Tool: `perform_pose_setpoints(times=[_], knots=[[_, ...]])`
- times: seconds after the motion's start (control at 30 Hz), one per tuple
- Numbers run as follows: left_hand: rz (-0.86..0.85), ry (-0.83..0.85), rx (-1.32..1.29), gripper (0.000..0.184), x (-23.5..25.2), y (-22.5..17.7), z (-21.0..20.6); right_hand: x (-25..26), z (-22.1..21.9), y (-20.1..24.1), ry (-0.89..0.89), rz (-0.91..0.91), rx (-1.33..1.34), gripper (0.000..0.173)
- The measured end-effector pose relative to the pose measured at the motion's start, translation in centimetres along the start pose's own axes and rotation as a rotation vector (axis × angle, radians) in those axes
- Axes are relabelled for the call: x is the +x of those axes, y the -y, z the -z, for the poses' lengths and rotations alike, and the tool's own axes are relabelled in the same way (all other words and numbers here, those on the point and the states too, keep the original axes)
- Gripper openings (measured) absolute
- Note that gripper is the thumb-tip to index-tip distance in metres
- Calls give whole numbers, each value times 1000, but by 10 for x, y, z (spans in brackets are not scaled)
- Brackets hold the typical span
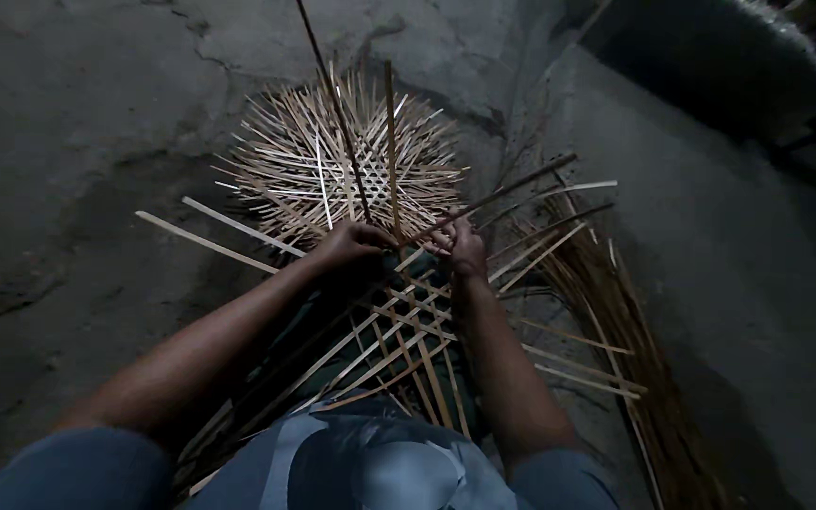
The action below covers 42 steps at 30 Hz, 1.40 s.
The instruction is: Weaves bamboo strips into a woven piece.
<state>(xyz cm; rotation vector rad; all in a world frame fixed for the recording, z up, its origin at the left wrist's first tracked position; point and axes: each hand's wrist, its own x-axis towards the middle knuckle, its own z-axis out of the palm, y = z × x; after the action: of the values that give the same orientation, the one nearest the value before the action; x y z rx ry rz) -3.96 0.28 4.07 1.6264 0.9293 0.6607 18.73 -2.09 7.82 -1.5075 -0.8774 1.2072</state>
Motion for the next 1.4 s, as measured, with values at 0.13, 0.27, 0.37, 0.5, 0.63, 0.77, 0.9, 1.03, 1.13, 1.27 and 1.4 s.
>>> perform_pose_setpoints(times=[0.13,0.27,0.37,0.5,0.63,0.77,0.9,1.03,1.13,1.27,1.4], knots=[[-51,39,80,21,5,0,-3,19,14,6,484,-35,-192,53],[20,57,-171,18,6,15,6,19,29,-2,648,124,-21,56],[214,-62,112,15,17,-3,-6,7,28,-2,630,244,-40,60],[258,-156,435,30,20,-16,-26,0,20,-5,325,386,-57,41],[-69,-489,476,54,-20,-1,-51,-23,36,-14,-177,511,-151,41],[-296,-390,790,49,-43,24,-66,-61,45,-50,-161,381,-490,37],[-290,-316,812,49,-43,34,-65,-56,51,-91,-161,440,-518,36],[-315,-358,750,46,-44,38,-61,-51,51,-103,-198,489,-442,31],[-316,-316,688,45,-40,40,-57,-50,49,-106,-204,536,-464,29],[-297,-255,643,47,-36,42,-54,-49,47,-106,-222,535,-478,27],[-299,-230,633,48,-33,42,-53,-43,44,-107,-220,580,-479,26]])
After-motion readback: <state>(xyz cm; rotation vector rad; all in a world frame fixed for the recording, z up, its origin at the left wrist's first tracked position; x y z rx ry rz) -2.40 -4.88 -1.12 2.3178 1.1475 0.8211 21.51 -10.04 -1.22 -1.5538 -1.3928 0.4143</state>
